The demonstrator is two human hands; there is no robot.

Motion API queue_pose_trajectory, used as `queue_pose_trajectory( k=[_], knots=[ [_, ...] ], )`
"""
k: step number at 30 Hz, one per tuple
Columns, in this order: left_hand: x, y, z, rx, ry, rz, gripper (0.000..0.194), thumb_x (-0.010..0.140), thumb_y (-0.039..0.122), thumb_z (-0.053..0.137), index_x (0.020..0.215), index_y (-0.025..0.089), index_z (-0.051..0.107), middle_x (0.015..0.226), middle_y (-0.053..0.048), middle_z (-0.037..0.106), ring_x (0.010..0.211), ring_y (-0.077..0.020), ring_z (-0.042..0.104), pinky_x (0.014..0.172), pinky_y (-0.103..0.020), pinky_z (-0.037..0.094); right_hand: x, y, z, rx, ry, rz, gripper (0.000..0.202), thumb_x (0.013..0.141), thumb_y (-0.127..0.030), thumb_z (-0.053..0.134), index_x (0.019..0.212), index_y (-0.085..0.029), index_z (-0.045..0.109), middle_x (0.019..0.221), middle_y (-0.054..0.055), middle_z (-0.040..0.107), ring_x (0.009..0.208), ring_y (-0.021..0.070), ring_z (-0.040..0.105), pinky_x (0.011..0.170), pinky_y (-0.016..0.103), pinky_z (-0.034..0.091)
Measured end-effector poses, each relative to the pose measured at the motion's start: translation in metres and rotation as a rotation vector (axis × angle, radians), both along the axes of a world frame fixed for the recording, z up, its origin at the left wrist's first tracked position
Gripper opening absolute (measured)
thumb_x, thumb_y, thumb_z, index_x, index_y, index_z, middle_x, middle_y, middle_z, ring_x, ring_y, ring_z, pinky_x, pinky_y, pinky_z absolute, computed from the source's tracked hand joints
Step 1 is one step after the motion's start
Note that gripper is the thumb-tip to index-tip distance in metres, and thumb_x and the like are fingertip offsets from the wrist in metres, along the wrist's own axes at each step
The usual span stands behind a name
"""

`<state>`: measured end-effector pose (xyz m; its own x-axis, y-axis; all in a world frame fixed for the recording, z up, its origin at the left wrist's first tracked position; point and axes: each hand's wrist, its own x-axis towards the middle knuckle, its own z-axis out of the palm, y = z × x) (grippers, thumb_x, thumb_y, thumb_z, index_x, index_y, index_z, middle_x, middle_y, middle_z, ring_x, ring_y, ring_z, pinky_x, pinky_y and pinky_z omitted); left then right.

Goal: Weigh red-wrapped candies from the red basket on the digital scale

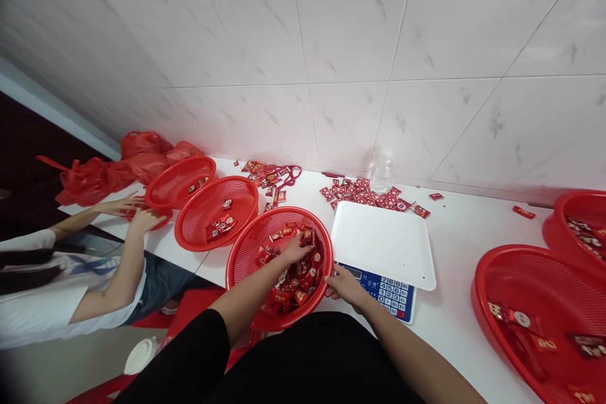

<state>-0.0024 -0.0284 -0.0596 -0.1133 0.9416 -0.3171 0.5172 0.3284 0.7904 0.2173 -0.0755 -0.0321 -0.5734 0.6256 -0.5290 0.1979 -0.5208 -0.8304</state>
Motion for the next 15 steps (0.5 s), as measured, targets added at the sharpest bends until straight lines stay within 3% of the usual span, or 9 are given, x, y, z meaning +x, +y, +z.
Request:
queue_pose_trajectory(
  k=[3,5,7,9,10,12,15],
  knots=[
    [-0.001,-0.024,0.01,0.055,0.219,-0.255,0.056,0.071,0.03,0.065,0.124,0.018,0.053,0.128,-0.013,0.051,0.114,-0.0282,0.049,0.098,-0.039,0.035,0.002,-0.003,-0.003,-0.008,0.002,-0.014,0.047,0.078,-0.043,0.056,0.118,-0.021,0.047,0.072,-0.001,0.065,0.065,0.0137,0.062,0.058,0.023,0.043],
    [-0.011,-0.042,0.027,0.071,0.25,-0.438,0.046,0.07,0.033,0.066,0.115,0.023,0.06,0.135,-0.009,0.046,0.123,-0.0289,0.041,0.103,-0.04,0.03,0.003,-0.006,-0.005,0.0,0.007,-0.03,0.048,0.078,-0.044,0.056,0.119,-0.021,0.047,0.071,-0.001,0.064,0.064,0.0133,0.062,0.057,0.023,0.042],
    [-0.024,-0.053,0.048,0.041,0.193,-0.613,0.034,0.07,0.036,0.067,0.102,0.025,0.067,0.133,-0.005,0.049,0.125,-0.0282,0.038,0.105,-0.038,0.027,0.004,-0.007,-0.008,0.015,0.02,-0.036,0.049,0.077,-0.045,0.057,0.118,-0.02,0.047,0.069,-0.002,0.062,0.063,0.0128,0.06,0.057,0.023,0.041],
    [-0.038,-0.055,0.069,-0.08,0.029,-0.709,0.031,0.073,0.04,0.064,0.1,0.026,0.068,0.119,-0.003,0.059,0.116,-0.0243,0.048,0.1,-0.034,0.033,0.005,-0.006,-0.01,0.026,0.03,-0.037,0.05,0.077,-0.045,0.058,0.118,-0.02,0.047,0.067,-0.003,0.061,0.061,0.0125,0.059,0.056,0.023,0.04],
    [-0.045,-0.053,0.075,-0.147,-0.065,-0.691,0.033,0.076,0.043,0.061,0.103,0.025,0.067,0.113,-0.003,0.062,0.109,-0.0222,0.053,0.096,-0.032,0.037,0.005,-0.006,-0.011,0.03,0.034,-0.039,0.05,0.076,-0.046,0.058,0.118,-0.02,0.047,0.066,-0.003,0.061,0.061,0.0124,0.058,0.056,0.023,0.04],
    [-0.056,-0.043,0.079,-0.206,-0.193,-0.523,0.036,0.08,0.047,0.055,0.107,0.024,0.064,0.109,-0.003,0.064,0.101,-0.0199,0.057,0.09,-0.029,0.041,0.004,-0.005,-0.012,0.027,0.032,-0.043,0.049,0.076,-0.046,0.059,0.117,-0.02,0.048,0.067,-0.002,0.061,0.06,0.0122,0.058,0.056,0.023,0.04],
    [-0.069,-0.021,0.062,-0.135,-0.177,-0.042,0.042,0.075,0.048,0.061,0.106,0.02,0.062,0.114,-0.007,0.062,0.107,-0.0231,0.055,0.093,-0.03,0.04,0.004,-0.006,-0.013,-0.013,0.016,-0.023,0.045,0.077,-0.048,0.057,0.111,-0.02,0.052,0.072,0.0,0.063,0.061,0.0121,0.057,0.055,0.023,0.039]
  ],
)
